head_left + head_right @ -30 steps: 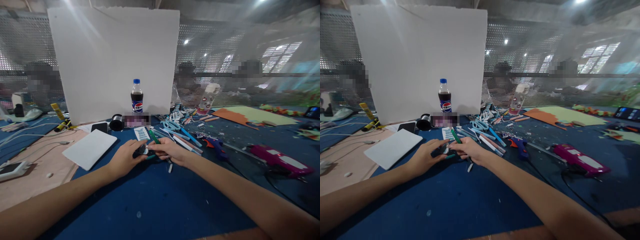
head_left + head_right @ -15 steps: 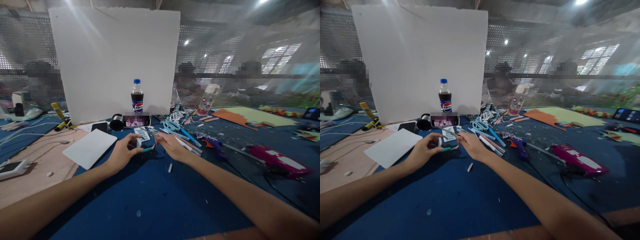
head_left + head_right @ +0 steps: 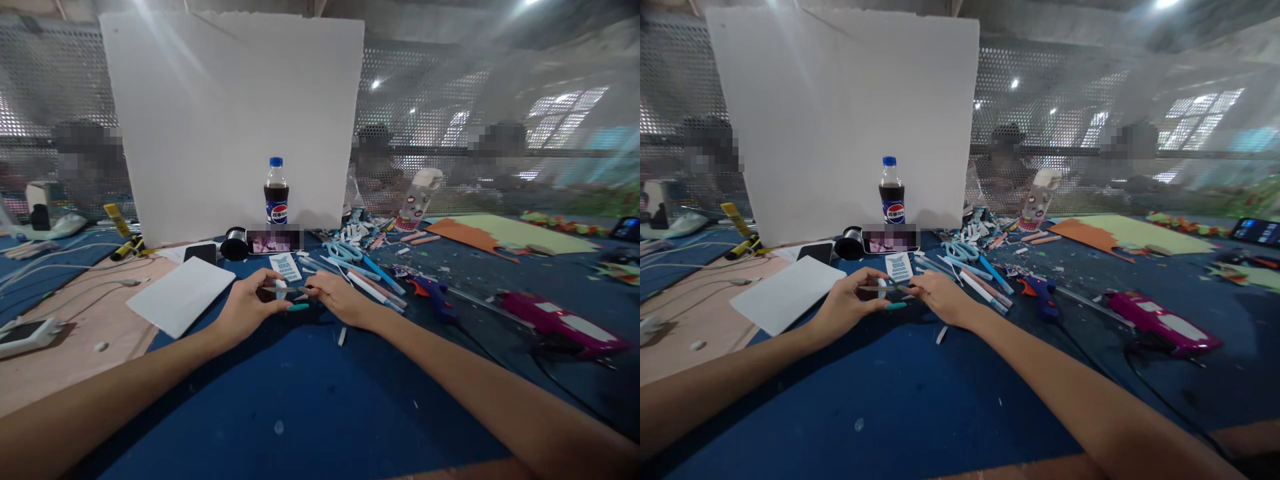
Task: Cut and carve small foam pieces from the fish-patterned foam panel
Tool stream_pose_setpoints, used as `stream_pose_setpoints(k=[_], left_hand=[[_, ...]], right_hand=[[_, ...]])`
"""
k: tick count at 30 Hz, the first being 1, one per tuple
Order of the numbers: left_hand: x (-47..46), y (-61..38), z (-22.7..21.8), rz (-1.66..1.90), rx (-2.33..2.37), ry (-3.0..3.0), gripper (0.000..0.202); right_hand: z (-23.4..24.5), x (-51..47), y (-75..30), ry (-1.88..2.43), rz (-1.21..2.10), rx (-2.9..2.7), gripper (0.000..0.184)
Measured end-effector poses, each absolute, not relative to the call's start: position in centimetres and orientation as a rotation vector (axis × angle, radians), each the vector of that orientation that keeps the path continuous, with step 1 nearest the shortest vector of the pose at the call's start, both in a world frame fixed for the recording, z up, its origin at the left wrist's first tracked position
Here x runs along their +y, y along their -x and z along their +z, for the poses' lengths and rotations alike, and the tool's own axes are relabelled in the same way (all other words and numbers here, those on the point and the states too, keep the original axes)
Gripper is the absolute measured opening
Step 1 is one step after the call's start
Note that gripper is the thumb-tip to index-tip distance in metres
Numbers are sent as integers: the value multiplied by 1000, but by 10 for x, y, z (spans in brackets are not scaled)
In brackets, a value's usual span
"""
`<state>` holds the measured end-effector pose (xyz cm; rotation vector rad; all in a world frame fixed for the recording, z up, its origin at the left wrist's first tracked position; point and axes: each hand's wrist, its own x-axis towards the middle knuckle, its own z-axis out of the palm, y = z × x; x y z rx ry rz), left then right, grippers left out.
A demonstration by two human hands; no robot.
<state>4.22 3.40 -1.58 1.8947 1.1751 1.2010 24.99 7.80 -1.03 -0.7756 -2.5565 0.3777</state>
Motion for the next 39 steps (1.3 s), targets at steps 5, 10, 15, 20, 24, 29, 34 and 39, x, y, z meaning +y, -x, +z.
stream_pose_setpoints(k=[5, 10, 15, 20, 24, 29, 34, 39], left_hand=[[36, -41, -18, 1213, 1155, -1924, 33], [36, -41, -17, 1223, 1147, -1955, 31], [35, -42, -15, 1190, 1146, -1938, 30], [35, -42, -15, 1165, 1136, -1972, 28], [35, -41, -16, 1186, 1131, -2006, 27], [35, -41, -16, 1187, 1130, -2020, 27], [35, -41, -16, 1163, 1144, -1988, 29], [36, -41, -17, 1160, 1136, -1981, 29]], right_hand=[[-9, 76, -250, 793, 396, -2551, 39], [-5, 76, -251, 777, 358, -2591, 35], [-7, 76, -251, 771, 306, -2605, 38], [-9, 77, -251, 772, 265, -2584, 43], [-8, 76, -251, 755, 262, -2557, 44], [-7, 76, -251, 762, 246, -2565, 42], [-6, 75, -251, 768, 173, -2589, 38], [-1, 72, -250, 794, 64, -2612, 29]])
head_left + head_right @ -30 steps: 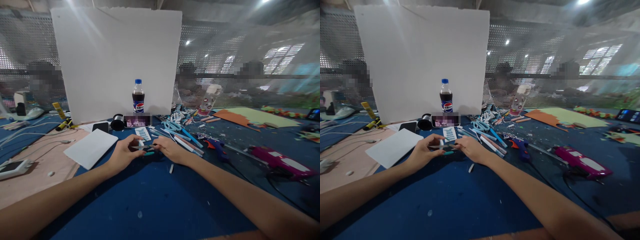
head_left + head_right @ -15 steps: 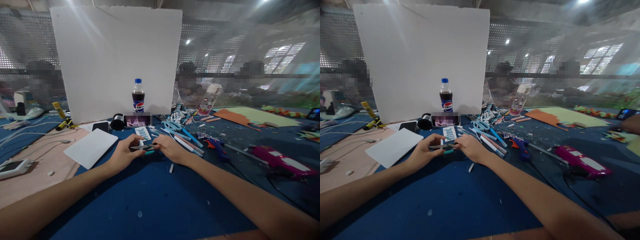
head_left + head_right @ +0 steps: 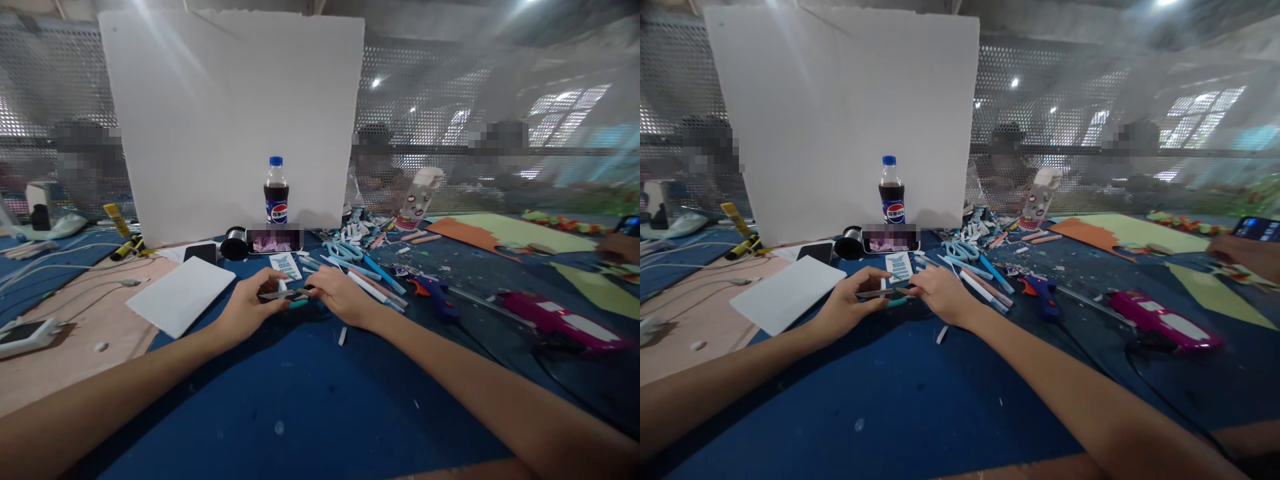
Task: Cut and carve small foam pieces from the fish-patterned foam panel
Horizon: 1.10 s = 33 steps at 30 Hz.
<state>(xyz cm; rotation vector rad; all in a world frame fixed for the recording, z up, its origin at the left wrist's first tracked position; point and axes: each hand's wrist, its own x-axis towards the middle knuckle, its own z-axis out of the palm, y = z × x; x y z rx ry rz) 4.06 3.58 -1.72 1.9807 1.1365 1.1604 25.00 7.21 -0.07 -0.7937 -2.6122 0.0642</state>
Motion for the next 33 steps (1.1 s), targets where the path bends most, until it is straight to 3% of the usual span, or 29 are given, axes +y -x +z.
stream_pose_setpoints(k=[7, 13, 26, 33], left_hand=[[35, -41, -17, 1159, 1114, -1991, 29], [36, -41, -17, 1215, 1148, -1877, 48], [34, -41, -15, 1265, 1053, -1735, 42], [31, -41, -14, 1211, 1049, -1844, 36]], right_hand=[[-1, 70, -248, 809, 48, -2609, 31], [-10, 74, -249, 793, 186, -2561, 41], [-13, 72, -245, 769, 316, -2456, 50], [-14, 69, -242, 747, 289, -2448, 44]])
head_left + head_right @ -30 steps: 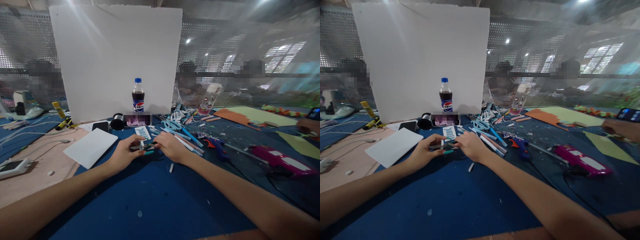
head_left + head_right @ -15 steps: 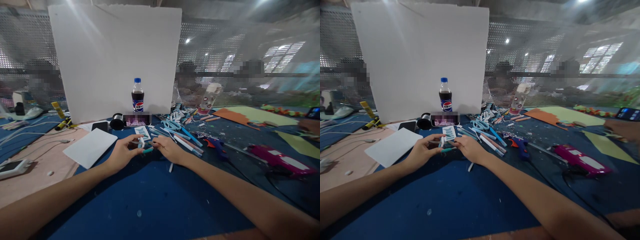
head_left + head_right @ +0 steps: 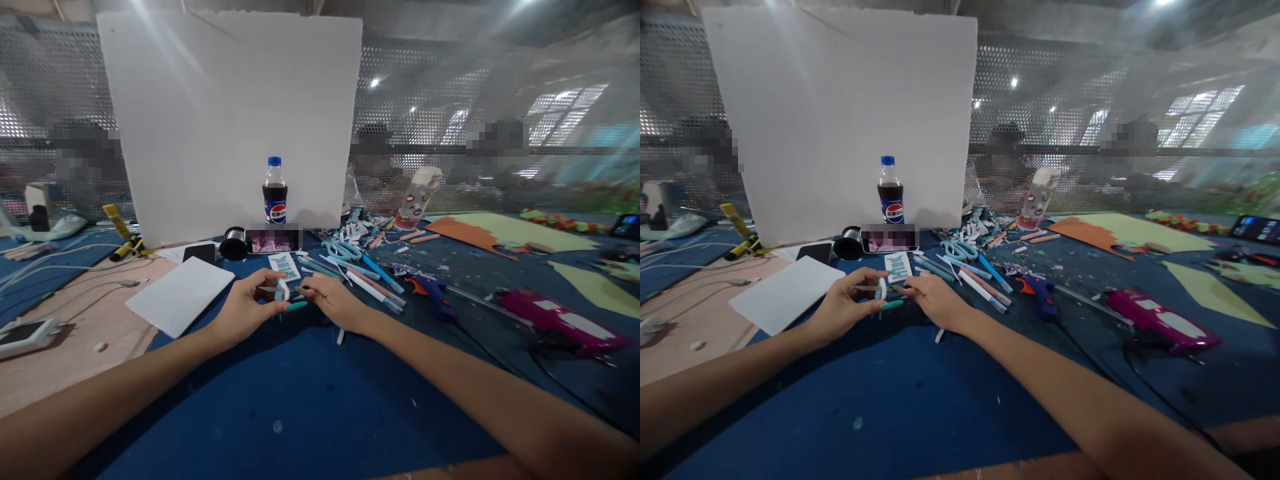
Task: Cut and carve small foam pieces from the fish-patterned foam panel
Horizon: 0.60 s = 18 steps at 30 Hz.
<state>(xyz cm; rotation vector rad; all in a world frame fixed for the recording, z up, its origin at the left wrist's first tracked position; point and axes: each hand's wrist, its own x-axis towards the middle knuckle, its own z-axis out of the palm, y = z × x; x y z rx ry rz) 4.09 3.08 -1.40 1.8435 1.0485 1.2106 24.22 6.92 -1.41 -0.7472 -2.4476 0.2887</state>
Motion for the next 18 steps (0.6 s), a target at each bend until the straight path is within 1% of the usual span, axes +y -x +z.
stream_pose_setpoints(k=[6, 11, 18], left_hand=[[30, -42, -12, 1144, 1034, -1886, 35], [30, -41, -12, 1220, 972, -1798, 40], [29, -41, -14, 1334, 1010, -1700, 46]], right_hand=[[-14, 69, -241, 665, 300, -2444, 42], [-13, 71, -242, 697, 305, -2426, 47], [-16, 76, -244, 735, 347, -2413, 46]])
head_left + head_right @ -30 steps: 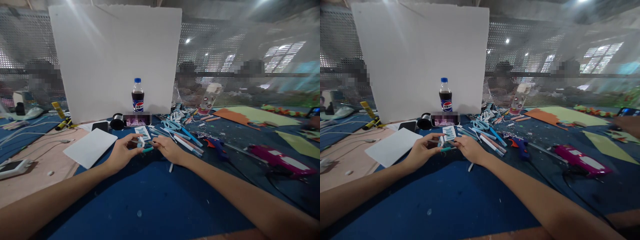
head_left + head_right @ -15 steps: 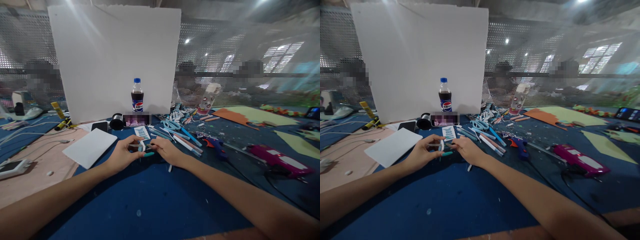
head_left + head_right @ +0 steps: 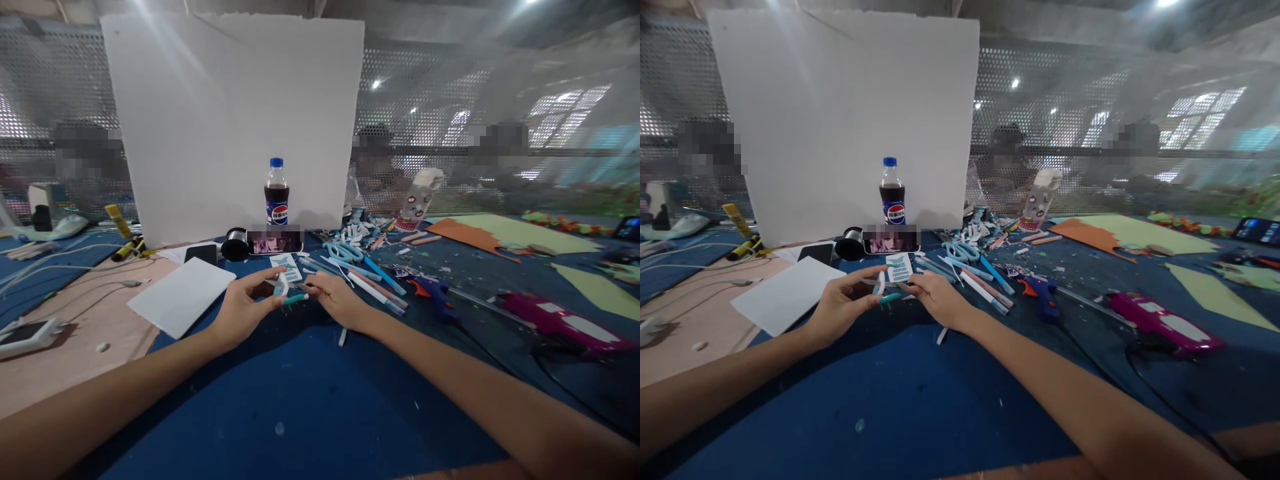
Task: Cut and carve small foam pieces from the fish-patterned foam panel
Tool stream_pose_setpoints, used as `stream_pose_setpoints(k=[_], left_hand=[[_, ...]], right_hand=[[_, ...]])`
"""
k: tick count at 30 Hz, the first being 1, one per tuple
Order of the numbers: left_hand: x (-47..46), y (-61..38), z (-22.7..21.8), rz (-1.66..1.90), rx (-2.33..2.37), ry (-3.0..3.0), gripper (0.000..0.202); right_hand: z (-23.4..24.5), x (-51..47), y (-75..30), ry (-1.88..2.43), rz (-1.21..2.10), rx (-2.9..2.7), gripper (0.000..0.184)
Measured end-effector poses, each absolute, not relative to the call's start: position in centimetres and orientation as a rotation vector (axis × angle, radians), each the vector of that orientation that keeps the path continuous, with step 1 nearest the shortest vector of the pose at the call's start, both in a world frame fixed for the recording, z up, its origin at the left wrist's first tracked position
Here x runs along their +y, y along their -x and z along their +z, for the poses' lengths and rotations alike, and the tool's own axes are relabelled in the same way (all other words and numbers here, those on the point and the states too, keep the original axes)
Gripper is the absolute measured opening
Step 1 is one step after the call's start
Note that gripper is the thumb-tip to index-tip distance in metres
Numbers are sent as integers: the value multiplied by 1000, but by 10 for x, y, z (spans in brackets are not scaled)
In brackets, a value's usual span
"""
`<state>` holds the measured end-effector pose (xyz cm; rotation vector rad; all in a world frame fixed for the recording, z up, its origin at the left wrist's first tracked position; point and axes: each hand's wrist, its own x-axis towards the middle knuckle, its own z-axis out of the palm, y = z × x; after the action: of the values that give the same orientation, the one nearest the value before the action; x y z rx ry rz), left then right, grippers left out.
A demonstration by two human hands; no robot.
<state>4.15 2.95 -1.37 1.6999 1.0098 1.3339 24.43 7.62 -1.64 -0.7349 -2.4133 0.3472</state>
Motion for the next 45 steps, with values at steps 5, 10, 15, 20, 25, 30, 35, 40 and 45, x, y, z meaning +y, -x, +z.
stream_pose_setpoints(k=[5, 10, 15, 20, 25, 30, 35, 40, 45], left_hand=[[32, -40, -15, 1335, 1020, -1833, 38], [34, -40, -16, 1303, 957, -1970, 38], [34, -40, -17, 1259, 913, -1977, 40], [32, -38, -15, 1311, 865, -1908, 32], [33, -36, -16, 1378, 827, -1870, 37], [34, -36, -16, 1327, 802, -1908, 38], [34, -38, -17, 1294, 804, -1945, 40], [32, -40, -17, 1249, 876, -2004, 40], [29, -43, -13, 1168, 1012, -1893, 26]], right_hand=[[-16, 74, -244, 739, 325, -2424, 48], [-18, 75, -245, 726, 318, -2459, 45], [-20, 75, -245, 717, 319, -2457, 41], [-18, 73, -242, 698, 360, -2406, 46], [-15, 74, -243, 667, 360, -2402, 48], [-15, 74, -245, 655, 359, -2418, 47], [-14, 71, -244, 666, 309, -2441, 51], [-15, 71, -243, 645, 282, -2436, 51], [-17, 74, -243, 694, 285, -2398, 49]])
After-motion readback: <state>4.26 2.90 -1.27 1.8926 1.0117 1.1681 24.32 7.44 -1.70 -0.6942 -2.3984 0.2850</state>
